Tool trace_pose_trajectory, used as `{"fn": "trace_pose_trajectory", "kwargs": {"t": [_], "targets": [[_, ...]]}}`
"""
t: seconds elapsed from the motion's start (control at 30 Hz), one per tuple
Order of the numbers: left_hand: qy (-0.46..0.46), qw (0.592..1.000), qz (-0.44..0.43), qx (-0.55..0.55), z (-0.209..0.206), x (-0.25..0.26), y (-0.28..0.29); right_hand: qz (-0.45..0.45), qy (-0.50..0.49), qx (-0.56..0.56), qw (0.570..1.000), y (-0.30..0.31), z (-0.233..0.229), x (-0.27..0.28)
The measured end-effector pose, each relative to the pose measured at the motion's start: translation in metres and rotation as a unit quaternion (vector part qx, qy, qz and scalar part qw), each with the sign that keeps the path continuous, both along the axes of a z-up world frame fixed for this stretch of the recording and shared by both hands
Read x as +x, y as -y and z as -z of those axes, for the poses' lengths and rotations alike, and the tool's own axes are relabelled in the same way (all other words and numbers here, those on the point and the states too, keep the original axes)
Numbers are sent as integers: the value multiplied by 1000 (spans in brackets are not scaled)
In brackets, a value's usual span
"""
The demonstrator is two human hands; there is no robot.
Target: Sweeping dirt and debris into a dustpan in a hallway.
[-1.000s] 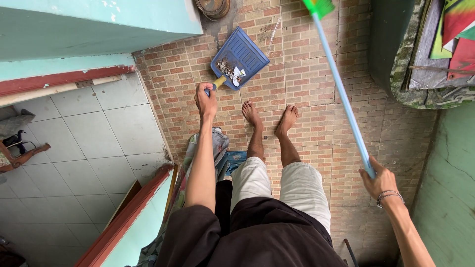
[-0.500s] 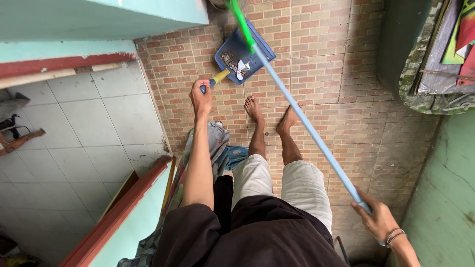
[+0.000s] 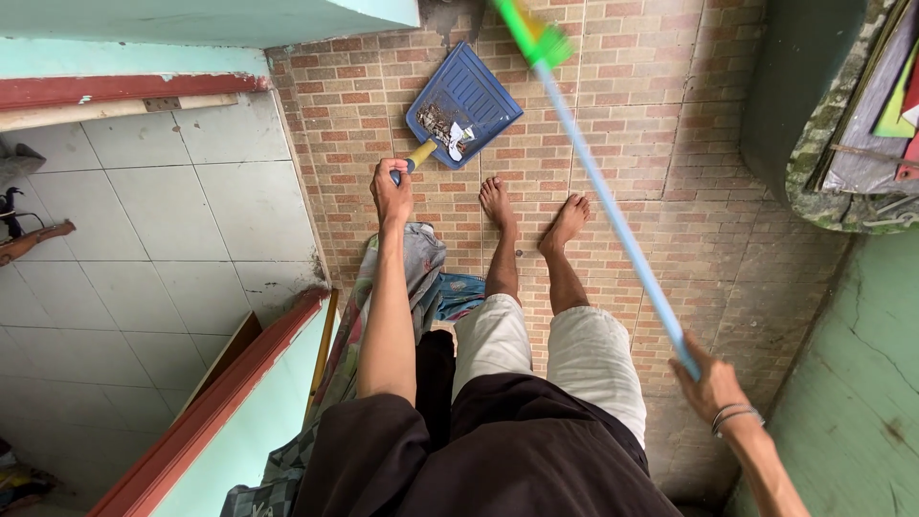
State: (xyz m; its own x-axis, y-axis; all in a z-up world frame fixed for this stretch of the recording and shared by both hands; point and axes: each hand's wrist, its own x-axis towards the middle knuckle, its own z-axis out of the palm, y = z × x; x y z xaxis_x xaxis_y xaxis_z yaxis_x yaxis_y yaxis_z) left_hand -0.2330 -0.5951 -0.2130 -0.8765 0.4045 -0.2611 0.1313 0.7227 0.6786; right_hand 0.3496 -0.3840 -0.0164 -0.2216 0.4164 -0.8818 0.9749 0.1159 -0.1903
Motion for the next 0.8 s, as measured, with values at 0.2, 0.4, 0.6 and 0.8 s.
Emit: {"fn": "trace_pose_trajectory", "kwargs": {"t": [0.2,0.4,0.6,0.8], "targets": [[-11,1000,-6,11,-7,1,8,-25,-23,-37,999,33,-55,-3],[19,999,-45,23,-52,6,13,0,-93,93,991,-2,-69,37],[30,998,-54,-29,-27,13,8,-35,-9,182,983,-99,-17,-4],[-15,1000,-12,11,0,28,26,-32,37,133,990,-108,-2,-77]]}}
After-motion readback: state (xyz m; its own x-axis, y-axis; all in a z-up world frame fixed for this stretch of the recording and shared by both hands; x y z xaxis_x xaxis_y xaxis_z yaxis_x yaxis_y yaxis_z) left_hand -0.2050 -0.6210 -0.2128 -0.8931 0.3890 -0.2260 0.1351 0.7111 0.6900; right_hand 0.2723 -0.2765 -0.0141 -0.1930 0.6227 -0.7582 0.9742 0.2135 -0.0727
